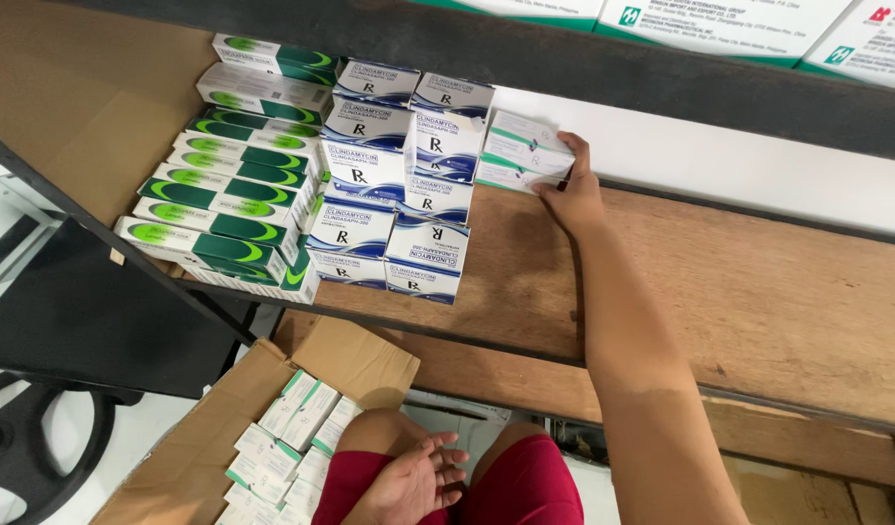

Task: The person sits on a plastic chair and repeatedly picks up small white boxes from a cardboard box on the floor, then places them in neat rows on a wooden shelf above. The person handles the boxes one at a time and arranges them in organized stacks.

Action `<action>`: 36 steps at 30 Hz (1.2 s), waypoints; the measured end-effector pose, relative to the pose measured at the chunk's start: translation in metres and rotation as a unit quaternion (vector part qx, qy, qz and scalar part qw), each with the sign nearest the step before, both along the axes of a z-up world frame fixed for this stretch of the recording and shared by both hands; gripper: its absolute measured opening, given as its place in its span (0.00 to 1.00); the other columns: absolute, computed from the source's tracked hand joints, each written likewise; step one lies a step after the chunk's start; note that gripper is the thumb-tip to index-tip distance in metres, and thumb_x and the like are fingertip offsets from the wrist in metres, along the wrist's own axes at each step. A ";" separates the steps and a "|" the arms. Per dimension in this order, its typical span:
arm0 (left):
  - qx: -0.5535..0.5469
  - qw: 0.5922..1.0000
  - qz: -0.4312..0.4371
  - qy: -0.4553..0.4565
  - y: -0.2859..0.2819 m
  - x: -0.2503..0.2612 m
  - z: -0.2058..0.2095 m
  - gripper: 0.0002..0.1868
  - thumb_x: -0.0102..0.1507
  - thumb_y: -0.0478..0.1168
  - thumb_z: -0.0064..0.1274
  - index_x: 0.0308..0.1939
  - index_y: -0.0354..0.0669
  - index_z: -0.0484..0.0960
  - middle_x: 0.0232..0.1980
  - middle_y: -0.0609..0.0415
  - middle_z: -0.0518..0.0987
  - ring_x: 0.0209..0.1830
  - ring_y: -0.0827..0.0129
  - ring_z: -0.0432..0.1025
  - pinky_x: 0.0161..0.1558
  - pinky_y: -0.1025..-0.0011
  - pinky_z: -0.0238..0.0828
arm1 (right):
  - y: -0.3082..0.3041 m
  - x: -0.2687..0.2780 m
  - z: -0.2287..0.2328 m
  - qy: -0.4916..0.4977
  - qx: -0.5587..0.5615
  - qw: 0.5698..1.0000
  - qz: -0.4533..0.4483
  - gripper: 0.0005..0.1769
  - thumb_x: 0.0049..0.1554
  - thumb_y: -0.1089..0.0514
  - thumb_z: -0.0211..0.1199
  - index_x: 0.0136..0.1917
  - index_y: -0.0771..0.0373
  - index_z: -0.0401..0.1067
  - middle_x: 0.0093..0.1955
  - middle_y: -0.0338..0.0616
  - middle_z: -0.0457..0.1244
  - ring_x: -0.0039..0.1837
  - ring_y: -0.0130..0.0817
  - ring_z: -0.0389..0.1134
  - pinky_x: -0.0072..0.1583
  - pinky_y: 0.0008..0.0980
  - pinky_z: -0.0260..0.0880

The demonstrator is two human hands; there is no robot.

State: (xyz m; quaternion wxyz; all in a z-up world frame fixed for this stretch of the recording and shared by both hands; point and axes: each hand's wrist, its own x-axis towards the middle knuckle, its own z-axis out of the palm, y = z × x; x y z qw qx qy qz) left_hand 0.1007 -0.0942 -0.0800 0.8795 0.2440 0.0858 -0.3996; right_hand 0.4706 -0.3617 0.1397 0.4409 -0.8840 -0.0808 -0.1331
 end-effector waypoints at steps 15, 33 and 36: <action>-0.004 1.000 0.007 -0.002 0.002 -0.004 0.002 0.26 0.66 0.59 0.48 0.64 0.56 0.67 0.60 0.57 0.72 0.58 0.67 0.67 0.60 0.61 0.65 | 0.002 0.002 0.001 -0.062 0.091 0.994 -0.018 0.26 0.64 0.60 0.63 0.74 0.54 0.62 0.72 0.53 0.55 0.66 0.44 0.65 0.64 0.38 0.72; 0.019 1.000 0.018 0.012 -0.001 -0.003 0.012 0.25 0.67 0.57 0.44 0.65 0.55 0.67 0.60 0.55 0.72 0.57 0.66 0.67 0.59 0.61 0.66 | -0.001 -0.006 0.007 -0.038 0.078 0.996 0.016 0.30 0.57 0.66 0.67 0.71 0.52 0.65 0.71 0.45 0.60 0.67 0.41 0.67 0.66 0.38 0.72; 0.018 1.000 0.019 0.014 -0.001 0.000 0.010 0.25 0.67 0.57 0.44 0.65 0.54 0.67 0.60 0.54 0.72 0.57 0.66 0.68 0.59 0.61 0.67 | -0.003 -0.004 0.003 -0.008 0.082 0.996 0.021 0.33 0.59 0.65 0.67 0.75 0.50 0.63 0.70 0.46 0.62 0.69 0.39 0.67 0.67 0.38 0.70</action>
